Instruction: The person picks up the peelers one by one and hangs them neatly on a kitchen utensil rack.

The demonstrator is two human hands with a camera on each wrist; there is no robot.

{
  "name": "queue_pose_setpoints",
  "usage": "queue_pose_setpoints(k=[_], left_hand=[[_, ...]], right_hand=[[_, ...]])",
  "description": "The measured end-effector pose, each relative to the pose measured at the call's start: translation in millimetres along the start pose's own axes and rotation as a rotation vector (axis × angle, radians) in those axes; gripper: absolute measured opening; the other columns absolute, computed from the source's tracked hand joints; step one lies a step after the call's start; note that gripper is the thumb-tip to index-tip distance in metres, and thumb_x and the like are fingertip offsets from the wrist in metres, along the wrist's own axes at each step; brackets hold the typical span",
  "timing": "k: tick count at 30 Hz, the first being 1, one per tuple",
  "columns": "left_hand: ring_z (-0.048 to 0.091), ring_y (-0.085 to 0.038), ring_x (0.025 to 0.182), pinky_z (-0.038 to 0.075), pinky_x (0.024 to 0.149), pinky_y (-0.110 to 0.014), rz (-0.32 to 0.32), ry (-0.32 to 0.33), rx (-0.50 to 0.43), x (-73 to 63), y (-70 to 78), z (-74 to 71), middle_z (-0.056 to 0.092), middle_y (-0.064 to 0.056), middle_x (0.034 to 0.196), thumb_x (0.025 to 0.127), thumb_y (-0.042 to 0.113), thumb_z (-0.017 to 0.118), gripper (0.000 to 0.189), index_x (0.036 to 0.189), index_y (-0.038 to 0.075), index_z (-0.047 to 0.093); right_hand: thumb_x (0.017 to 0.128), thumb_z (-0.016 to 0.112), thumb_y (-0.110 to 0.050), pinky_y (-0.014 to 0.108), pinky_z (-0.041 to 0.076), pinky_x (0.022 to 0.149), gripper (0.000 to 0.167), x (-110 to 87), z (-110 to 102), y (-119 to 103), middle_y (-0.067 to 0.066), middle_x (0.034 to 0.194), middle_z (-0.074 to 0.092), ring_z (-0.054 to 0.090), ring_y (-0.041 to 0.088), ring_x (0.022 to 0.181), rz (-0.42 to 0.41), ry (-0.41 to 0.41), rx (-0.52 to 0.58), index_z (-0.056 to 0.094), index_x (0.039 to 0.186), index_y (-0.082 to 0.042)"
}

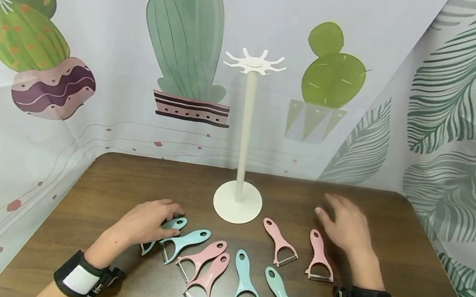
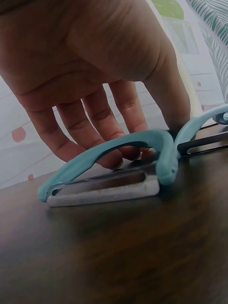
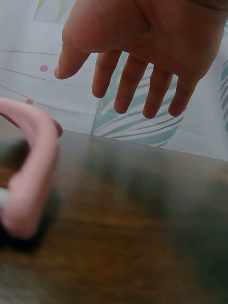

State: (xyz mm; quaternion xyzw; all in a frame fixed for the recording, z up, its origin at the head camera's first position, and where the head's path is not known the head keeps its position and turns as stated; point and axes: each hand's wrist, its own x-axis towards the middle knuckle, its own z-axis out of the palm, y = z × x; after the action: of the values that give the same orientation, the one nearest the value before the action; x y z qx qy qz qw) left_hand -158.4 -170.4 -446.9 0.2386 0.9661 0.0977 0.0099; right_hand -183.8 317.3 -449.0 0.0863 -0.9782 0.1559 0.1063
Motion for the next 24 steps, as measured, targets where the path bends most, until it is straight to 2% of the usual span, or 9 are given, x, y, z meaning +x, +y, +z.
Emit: queue_pose_setpoints(k=[10,18,24], left_hand=[[0.049,-0.006,0.073,0.042,0.062,-0.025,-0.005,0.007,-0.055,0.7,-0.4,-0.8,0.063,0.004,0.095,0.078,0.037,0.079,0.033,0.102,0.017,0.067],[0.049,-0.006,0.071,0.041,0.061,-0.024,-0.001,0.014,-0.055,0.6,0.9,-2.5,0.062,0.004,0.094,0.078,0.036,0.079,0.031,0.101,0.017,0.067],[0.05,-0.004,0.07,0.042,0.06,-0.023,-0.004,0.03,-0.088,0.9,0.4,-5.6,0.06,0.006,0.091,0.079,0.036,0.079,0.031,0.102,0.02,0.067]], right_hand=[[0.096,0.056,-0.04,0.064,0.035,0.099,0.054,0.4,0,-10,0.025,0.138,0.05,0.045,0.046,0.127,-0.045,0.022,0.008,0.051,0.137,-0.006],[0.096,0.056,-0.042,0.063,0.034,0.101,0.056,1.4,2,-16,0.023,0.14,0.049,0.044,0.045,0.129,-0.044,0.011,0.015,0.049,0.139,-0.008],[0.096,0.055,-0.044,0.063,0.034,0.101,0.058,3.1,3,-26,0.023,0.141,0.047,0.043,0.044,0.13,-0.069,-0.001,0.025,0.047,0.141,-0.009]])
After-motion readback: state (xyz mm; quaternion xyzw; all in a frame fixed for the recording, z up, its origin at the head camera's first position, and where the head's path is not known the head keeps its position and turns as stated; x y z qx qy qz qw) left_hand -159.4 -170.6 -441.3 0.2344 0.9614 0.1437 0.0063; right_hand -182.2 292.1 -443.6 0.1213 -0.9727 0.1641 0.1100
